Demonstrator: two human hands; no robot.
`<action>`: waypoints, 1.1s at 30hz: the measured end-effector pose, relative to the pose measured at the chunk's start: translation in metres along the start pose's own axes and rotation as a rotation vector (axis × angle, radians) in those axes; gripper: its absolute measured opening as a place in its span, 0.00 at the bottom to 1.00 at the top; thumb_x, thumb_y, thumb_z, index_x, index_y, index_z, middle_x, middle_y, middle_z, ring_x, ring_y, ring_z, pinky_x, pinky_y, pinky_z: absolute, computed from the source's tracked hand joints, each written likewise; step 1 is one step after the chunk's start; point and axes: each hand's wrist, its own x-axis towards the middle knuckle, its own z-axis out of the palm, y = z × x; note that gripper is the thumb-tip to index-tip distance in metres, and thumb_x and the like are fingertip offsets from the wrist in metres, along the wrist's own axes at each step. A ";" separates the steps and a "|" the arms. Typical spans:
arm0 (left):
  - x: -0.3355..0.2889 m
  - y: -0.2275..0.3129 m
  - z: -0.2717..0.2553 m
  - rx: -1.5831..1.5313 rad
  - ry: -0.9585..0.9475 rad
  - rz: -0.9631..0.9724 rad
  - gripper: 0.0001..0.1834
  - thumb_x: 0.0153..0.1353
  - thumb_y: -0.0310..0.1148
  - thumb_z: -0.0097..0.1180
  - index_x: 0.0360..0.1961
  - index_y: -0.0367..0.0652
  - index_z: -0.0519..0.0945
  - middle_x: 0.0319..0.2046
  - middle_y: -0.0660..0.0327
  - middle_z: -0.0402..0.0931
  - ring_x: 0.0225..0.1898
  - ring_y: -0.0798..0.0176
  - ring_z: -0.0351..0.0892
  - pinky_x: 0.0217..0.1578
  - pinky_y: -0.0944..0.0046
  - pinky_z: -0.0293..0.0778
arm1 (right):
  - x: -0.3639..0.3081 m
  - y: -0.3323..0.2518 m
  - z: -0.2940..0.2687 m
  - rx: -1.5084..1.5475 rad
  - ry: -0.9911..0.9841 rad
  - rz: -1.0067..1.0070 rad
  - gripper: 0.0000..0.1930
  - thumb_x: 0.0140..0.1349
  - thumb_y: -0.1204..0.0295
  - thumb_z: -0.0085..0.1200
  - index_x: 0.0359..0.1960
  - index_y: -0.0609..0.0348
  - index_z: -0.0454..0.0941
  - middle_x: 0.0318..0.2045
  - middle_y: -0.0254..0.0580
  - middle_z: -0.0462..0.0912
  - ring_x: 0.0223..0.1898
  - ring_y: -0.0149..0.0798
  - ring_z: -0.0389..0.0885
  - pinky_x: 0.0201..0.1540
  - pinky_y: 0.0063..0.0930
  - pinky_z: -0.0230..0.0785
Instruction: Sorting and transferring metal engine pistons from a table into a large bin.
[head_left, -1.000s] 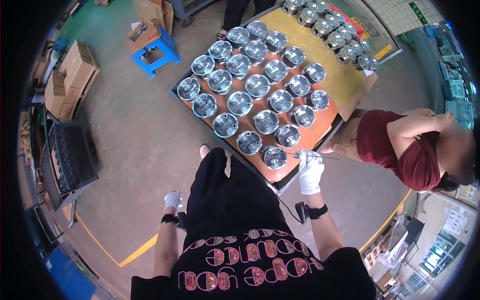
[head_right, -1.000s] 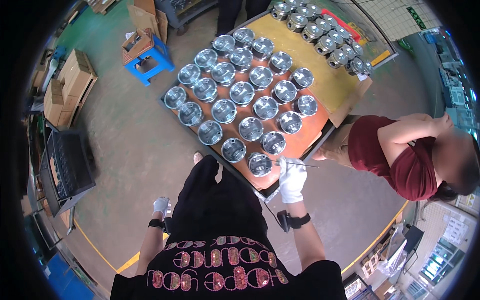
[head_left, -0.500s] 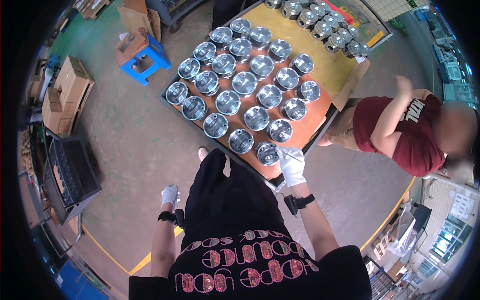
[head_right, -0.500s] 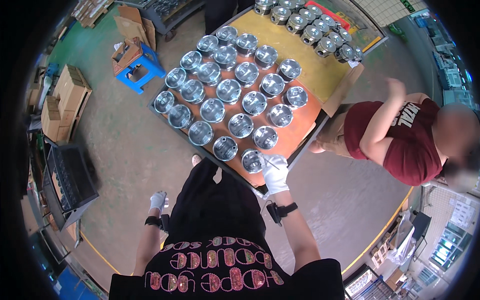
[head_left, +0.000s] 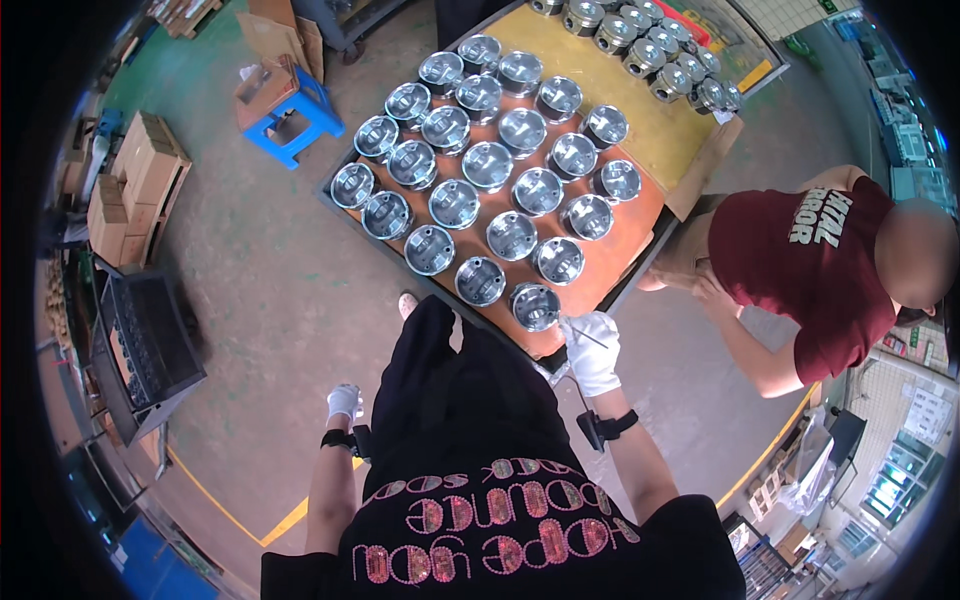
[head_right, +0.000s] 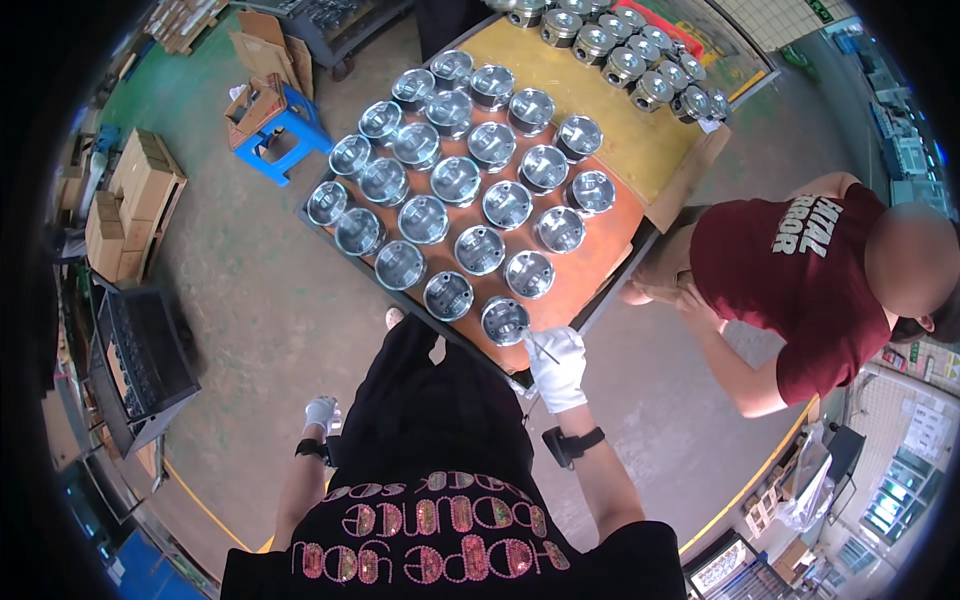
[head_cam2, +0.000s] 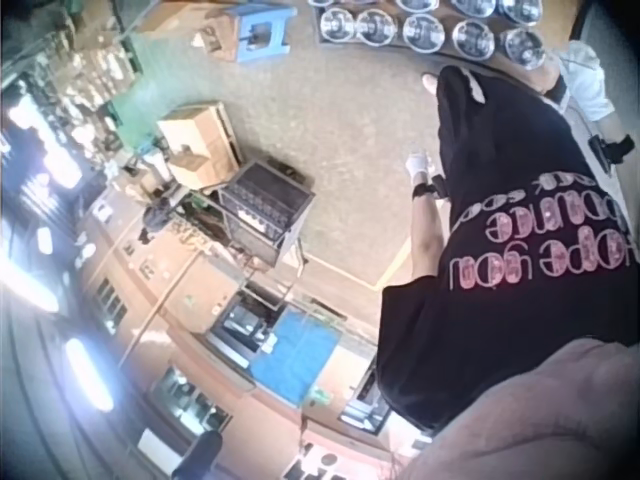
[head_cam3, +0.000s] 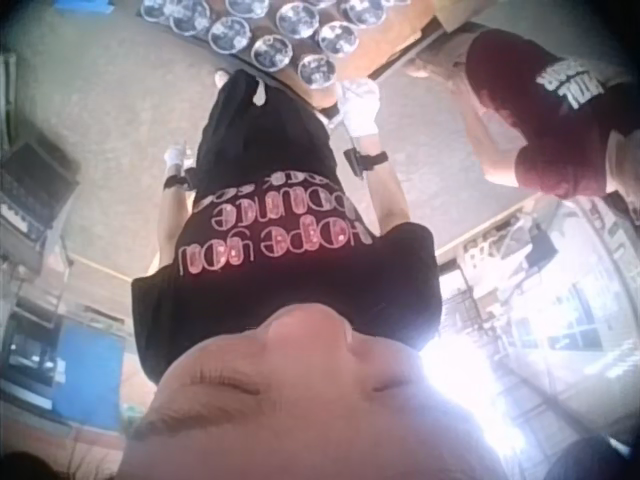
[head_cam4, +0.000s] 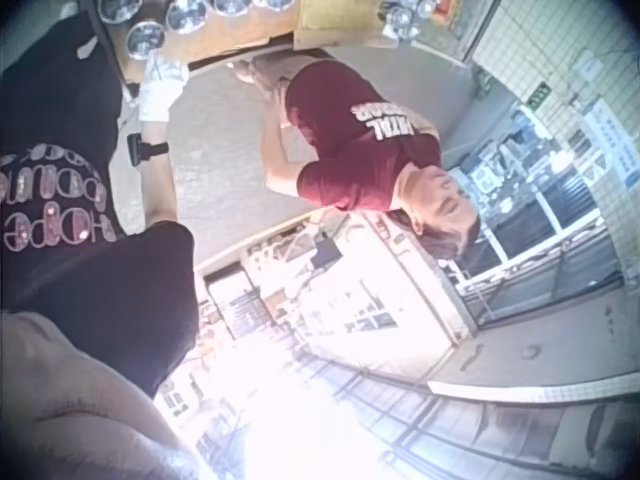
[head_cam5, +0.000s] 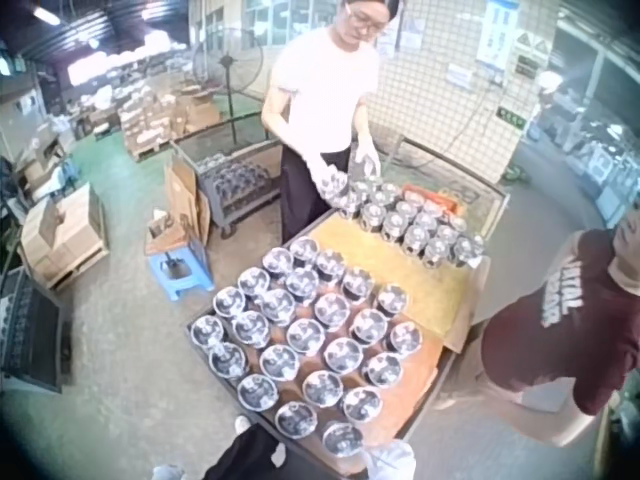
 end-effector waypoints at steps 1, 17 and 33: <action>0.000 -0.008 0.008 0.175 0.134 0.071 0.08 0.57 0.30 0.56 0.37 0.48 0.84 0.36 0.58 0.84 0.37 0.56 0.85 0.35 0.59 0.82 | -0.001 0.000 0.001 0.015 -0.001 -0.002 0.08 0.55 0.67 0.61 0.20 0.51 0.80 0.18 0.40 0.77 0.24 0.47 0.77 0.34 0.41 0.71; -0.005 0.010 -0.029 0.099 0.089 0.099 0.15 0.65 0.37 0.43 0.43 0.46 0.81 0.40 0.54 0.82 0.41 0.52 0.83 0.41 0.57 0.80 | 0.013 -0.026 0.008 0.218 0.009 -0.191 0.03 0.50 0.73 0.64 0.26 0.55 0.82 0.22 0.40 0.81 0.25 0.45 0.78 0.33 0.37 0.71; 0.028 -0.028 0.021 -0.389 0.131 -0.013 0.10 0.60 0.34 0.52 0.40 0.44 0.79 0.33 0.56 0.81 0.33 0.57 0.84 0.31 0.57 0.81 | 0.050 0.016 -0.011 -0.078 0.241 0.225 0.11 0.63 0.68 0.57 0.22 0.54 0.80 0.19 0.36 0.78 0.26 0.43 0.75 0.33 0.38 0.68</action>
